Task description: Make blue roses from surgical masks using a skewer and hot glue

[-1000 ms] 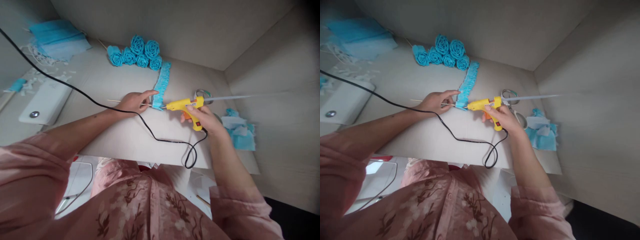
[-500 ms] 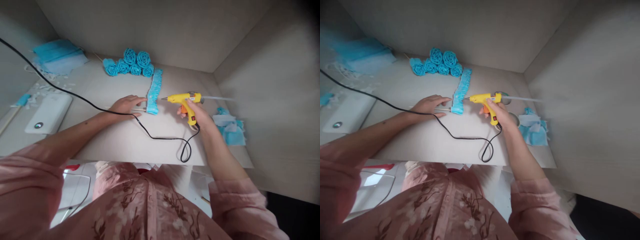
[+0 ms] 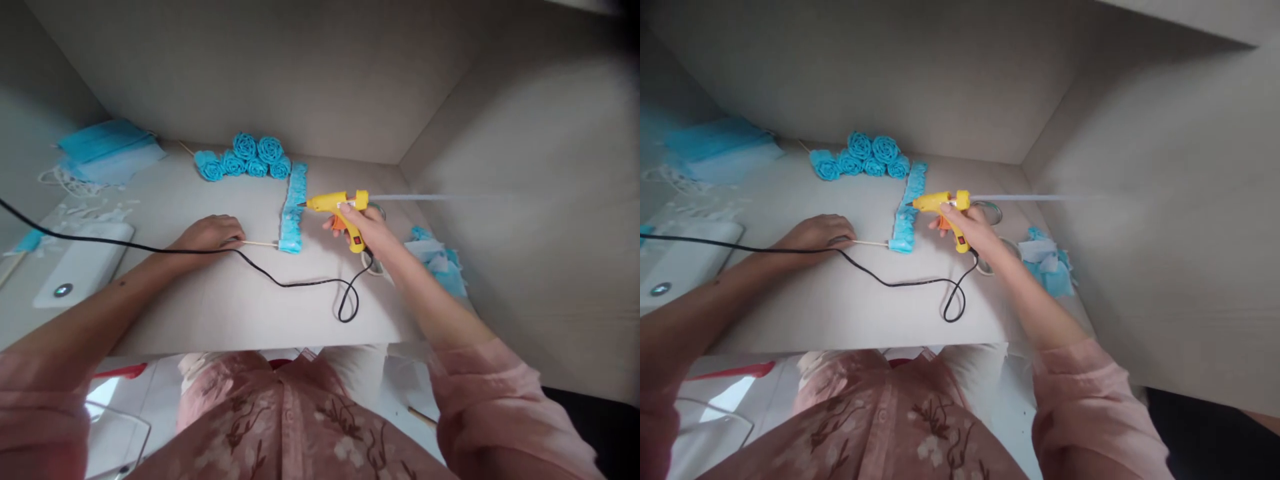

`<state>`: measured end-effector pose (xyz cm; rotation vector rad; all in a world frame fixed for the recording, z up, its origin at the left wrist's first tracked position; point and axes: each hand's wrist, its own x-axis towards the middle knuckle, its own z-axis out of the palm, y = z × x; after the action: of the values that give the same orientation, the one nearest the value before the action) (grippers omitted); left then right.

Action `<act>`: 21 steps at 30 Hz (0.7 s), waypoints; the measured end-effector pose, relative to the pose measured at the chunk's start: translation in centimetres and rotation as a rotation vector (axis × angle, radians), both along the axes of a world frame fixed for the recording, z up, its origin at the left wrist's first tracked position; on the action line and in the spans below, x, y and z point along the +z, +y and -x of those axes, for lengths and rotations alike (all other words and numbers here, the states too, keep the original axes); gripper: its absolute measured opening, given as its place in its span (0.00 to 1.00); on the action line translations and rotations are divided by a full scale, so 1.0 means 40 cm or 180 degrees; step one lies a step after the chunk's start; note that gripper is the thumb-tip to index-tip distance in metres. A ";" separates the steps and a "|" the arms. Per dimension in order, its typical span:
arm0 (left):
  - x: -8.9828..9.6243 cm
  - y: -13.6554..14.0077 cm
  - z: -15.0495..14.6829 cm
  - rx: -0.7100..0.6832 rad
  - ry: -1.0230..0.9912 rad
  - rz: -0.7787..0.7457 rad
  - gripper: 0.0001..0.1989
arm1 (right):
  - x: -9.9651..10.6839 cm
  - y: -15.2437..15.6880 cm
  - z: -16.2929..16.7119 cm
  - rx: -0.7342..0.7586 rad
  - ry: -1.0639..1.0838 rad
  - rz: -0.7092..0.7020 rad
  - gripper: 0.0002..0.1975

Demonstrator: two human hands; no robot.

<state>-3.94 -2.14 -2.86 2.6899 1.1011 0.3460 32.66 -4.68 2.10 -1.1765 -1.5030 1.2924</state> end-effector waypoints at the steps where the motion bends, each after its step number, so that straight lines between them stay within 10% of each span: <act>1: -0.001 0.002 0.002 0.0024 0.0006 -0.0042 0.19 | -0.008 -0.007 -0.001 -0.0025 -0.0006 0.0029 0.27; 10: -0.010 -0.032 0.018 0.0290 -0.0369 0.0077 0.20 | -0.097 -0.015 -0.011 -0.0187 0.0308 0.0853 0.34; 21: 0.001 -0.036 0.021 0.0074 -0.0896 0.0358 0.14 | -0.089 -0.027 0.000 0.0069 0.0177 0.0792 0.28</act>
<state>-4.78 -3.57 -2.80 2.4390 1.0351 0.6250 32.66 -5.76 -1.46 -1.2717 -1.3460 1.5482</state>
